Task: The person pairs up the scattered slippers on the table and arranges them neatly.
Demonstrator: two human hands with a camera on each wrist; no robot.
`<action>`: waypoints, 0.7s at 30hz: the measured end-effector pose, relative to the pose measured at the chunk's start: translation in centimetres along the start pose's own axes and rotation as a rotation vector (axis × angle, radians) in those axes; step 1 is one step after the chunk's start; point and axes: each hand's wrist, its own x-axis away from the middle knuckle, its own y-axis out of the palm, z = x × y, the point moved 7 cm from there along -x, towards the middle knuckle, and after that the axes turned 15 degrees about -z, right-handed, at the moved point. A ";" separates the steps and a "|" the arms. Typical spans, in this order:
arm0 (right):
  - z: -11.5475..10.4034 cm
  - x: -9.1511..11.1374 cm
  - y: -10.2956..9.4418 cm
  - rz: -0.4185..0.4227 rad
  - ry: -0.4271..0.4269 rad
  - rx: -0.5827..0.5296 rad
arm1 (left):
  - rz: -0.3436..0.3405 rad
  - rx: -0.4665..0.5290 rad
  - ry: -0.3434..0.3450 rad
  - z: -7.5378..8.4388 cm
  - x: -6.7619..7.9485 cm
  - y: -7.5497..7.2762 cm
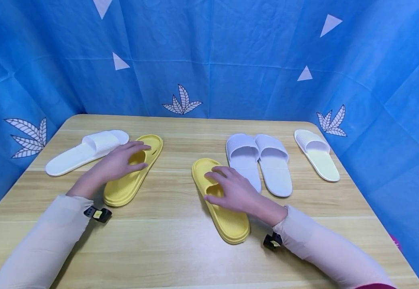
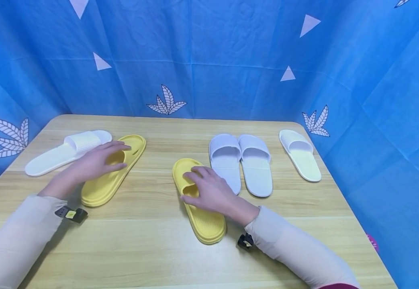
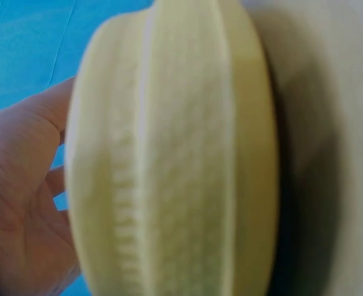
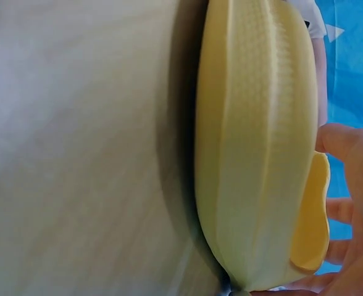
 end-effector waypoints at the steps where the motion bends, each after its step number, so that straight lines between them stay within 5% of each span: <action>1: 0.0 -0.1 -0.1 0.000 0.004 -0.001 | -0.001 -0.002 -0.002 0.0 0.0 0.0; 21: 1.0 -1.9 -0.4 -0.007 0.075 -0.026 | 0.011 -0.003 -0.018 0.8 0.3 0.4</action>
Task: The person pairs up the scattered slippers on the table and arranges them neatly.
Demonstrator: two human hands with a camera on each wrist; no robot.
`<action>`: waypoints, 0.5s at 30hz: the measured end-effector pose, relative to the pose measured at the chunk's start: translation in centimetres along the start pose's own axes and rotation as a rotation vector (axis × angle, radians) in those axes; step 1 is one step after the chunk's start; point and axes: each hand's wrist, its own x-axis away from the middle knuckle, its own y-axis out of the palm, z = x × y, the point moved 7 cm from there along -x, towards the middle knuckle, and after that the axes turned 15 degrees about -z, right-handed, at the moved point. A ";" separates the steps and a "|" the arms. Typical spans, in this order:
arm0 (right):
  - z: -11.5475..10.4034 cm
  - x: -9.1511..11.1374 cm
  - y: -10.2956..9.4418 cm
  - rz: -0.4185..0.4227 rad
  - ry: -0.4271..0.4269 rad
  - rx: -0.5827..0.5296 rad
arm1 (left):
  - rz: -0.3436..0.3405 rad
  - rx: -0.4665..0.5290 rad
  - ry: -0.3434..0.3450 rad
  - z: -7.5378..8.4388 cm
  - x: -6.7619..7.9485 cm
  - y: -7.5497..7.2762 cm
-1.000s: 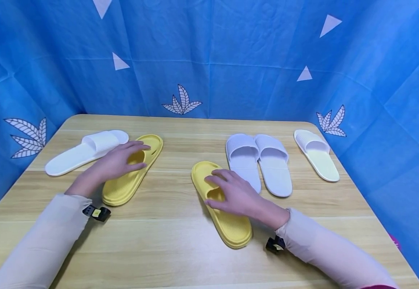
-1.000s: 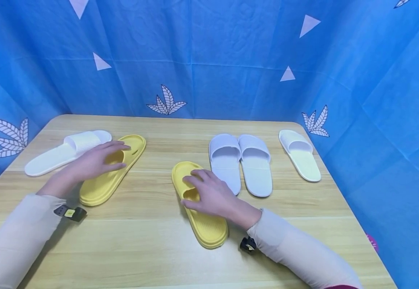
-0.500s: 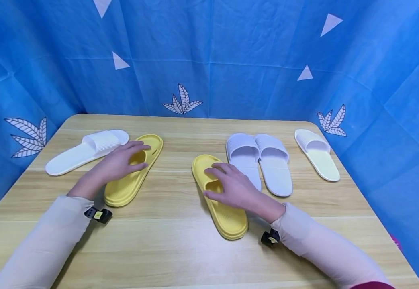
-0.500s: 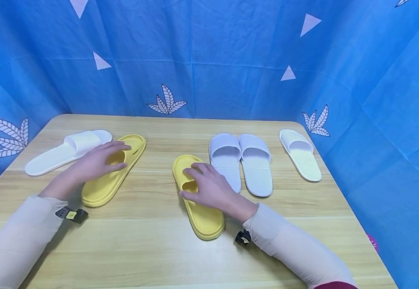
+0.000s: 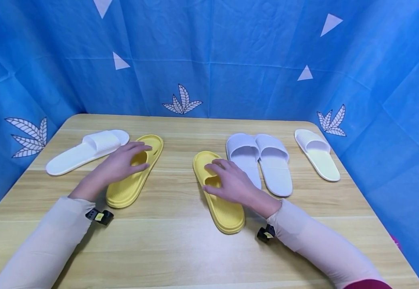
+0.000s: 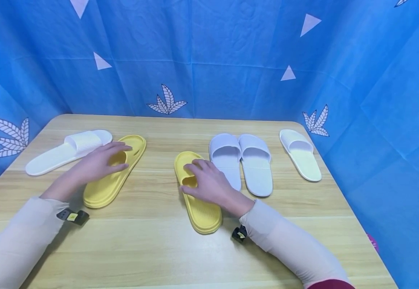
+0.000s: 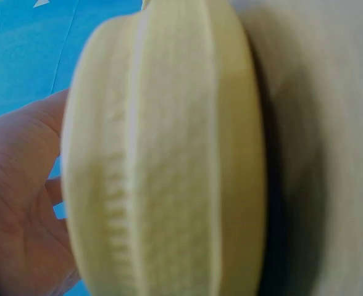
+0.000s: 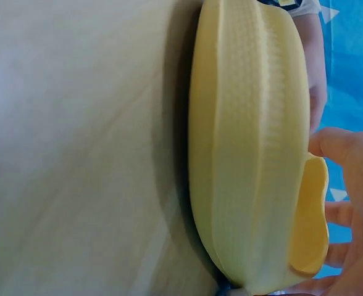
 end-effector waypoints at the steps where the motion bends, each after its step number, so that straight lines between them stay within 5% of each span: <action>1: 0.0 -0.1 0.0 0.002 0.000 -0.001 | 0.002 -0.002 0.007 0.1 0.0 0.0; 15: 0.3 -1.5 -0.3 0.020 0.032 -0.013 | -0.001 -0.025 0.033 1.0 -0.1 0.4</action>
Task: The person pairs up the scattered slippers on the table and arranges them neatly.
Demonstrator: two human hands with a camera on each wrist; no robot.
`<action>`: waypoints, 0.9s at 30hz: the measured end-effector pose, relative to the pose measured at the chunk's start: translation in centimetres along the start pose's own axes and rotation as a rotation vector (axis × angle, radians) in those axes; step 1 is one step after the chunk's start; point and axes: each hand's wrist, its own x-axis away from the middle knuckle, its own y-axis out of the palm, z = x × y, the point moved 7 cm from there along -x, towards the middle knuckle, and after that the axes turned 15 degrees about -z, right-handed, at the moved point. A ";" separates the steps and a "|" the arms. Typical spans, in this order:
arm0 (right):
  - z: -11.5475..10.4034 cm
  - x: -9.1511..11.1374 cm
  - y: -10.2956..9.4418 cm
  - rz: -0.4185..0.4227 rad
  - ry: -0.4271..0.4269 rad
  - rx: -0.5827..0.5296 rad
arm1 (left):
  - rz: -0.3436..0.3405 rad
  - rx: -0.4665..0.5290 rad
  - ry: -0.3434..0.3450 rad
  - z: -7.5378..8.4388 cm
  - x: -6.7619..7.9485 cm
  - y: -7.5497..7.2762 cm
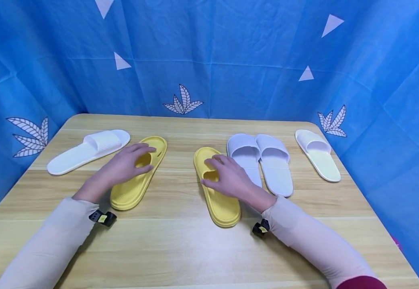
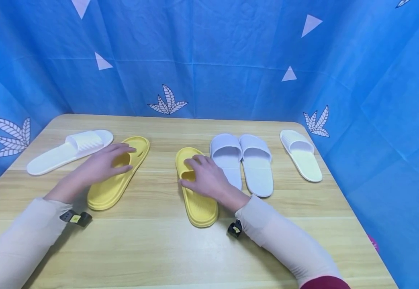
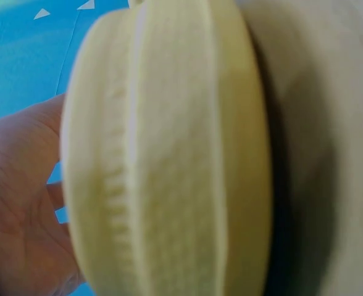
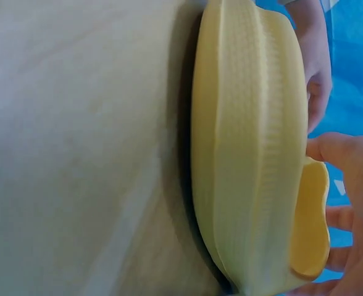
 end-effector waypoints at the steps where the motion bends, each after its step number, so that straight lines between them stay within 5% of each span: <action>1: 0.0 -0.1 0.0 0.000 0.003 -0.002 | 0.001 -0.001 -0.001 0.1 0.0 0.0; 27: 1.0 -2.2 -0.5 0.015 0.078 -0.049 | 0.043 -0.015 0.025 2.5 -1.0 0.2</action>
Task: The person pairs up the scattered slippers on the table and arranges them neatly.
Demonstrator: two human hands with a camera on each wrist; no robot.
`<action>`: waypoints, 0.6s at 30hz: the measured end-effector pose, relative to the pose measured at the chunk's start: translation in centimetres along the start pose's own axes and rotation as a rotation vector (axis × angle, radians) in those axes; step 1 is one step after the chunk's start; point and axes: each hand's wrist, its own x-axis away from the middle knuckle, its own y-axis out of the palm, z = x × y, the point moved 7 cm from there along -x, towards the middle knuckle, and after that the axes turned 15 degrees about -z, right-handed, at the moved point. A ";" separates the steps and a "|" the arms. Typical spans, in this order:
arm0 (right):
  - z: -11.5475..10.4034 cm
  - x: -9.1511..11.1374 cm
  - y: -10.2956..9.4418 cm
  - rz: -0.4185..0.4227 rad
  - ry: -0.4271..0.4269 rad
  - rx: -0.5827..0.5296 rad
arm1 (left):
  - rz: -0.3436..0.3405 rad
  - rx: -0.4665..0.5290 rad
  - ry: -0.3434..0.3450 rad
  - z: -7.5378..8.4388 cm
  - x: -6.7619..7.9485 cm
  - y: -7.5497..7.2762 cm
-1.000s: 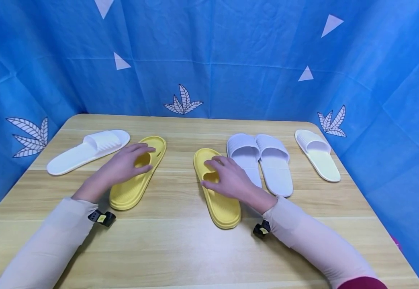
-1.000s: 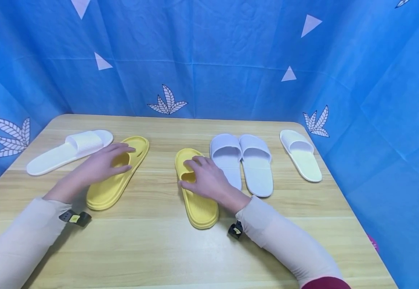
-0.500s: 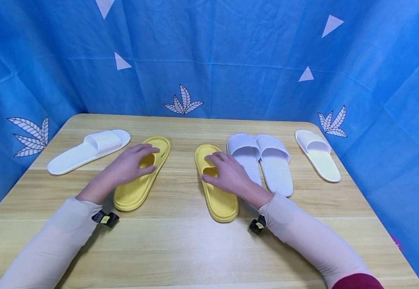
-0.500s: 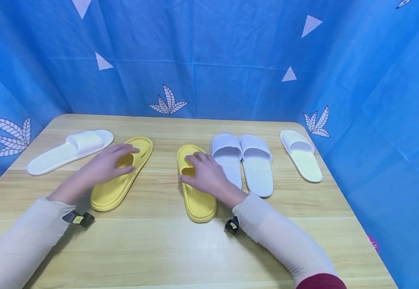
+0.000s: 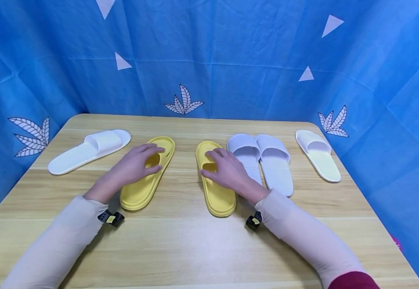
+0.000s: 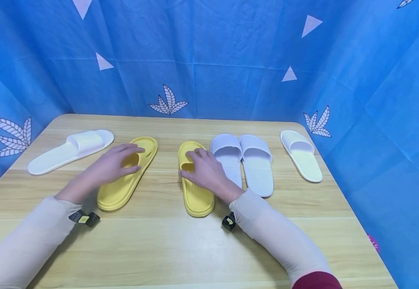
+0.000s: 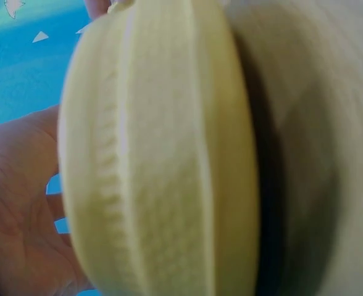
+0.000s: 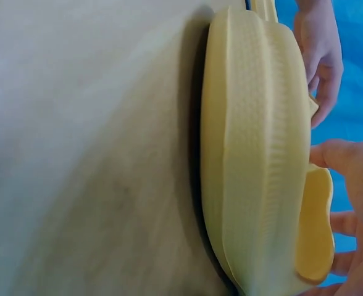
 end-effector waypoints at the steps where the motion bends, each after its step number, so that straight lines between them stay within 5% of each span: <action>1: 0.0 -0.1 0.0 0.003 0.002 0.000 | -0.002 0.003 -0.003 0.1 -0.1 0.0; 18: 0.0 -1.4 -0.4 0.028 0.021 0.013 | -0.015 0.009 -0.042 1.5 -2.2 0.5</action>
